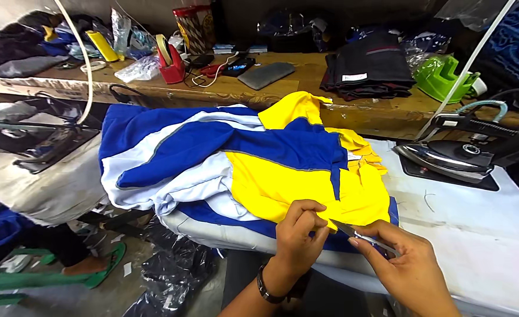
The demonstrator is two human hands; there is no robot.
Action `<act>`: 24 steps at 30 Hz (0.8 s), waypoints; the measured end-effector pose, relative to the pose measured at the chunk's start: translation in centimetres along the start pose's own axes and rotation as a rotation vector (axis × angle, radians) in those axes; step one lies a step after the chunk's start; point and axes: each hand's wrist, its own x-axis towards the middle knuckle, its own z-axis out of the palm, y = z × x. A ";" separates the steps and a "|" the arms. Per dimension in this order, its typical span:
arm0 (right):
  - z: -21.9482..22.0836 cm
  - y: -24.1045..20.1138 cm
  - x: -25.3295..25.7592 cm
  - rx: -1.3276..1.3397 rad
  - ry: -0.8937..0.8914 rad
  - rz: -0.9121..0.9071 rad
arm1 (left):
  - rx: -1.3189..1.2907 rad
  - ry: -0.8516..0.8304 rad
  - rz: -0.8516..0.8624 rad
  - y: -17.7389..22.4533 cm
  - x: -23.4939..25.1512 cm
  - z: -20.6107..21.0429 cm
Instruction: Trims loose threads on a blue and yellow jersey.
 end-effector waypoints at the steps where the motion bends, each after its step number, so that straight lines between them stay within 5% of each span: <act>1: -0.1 0.1 0.1 0.014 0.000 0.011 | 0.001 -0.006 0.000 0.0 0.0 -0.1; 6: -0.9 0.6 1.9 0.128 0.052 0.034 | -0.102 -0.021 -0.108 -0.2 0.5 -0.6; 13: 2.6 -1.0 5.4 0.316 -0.049 -0.004 | -0.463 -0.066 -0.592 1.3 4.0 -1.7; 18: 2.9 -1.2 7.7 0.477 -0.110 0.109 | -0.348 -0.137 -0.493 -0.8 3.8 -2.4; 22: 1.6 -0.7 7.5 0.215 0.175 0.090 | -0.431 -0.055 -0.686 -0.1 4.4 -2.2; 24: 1.0 -1.7 6.2 0.500 -0.004 0.096 | -0.467 -0.046 -0.722 0.1 4.7 -2.0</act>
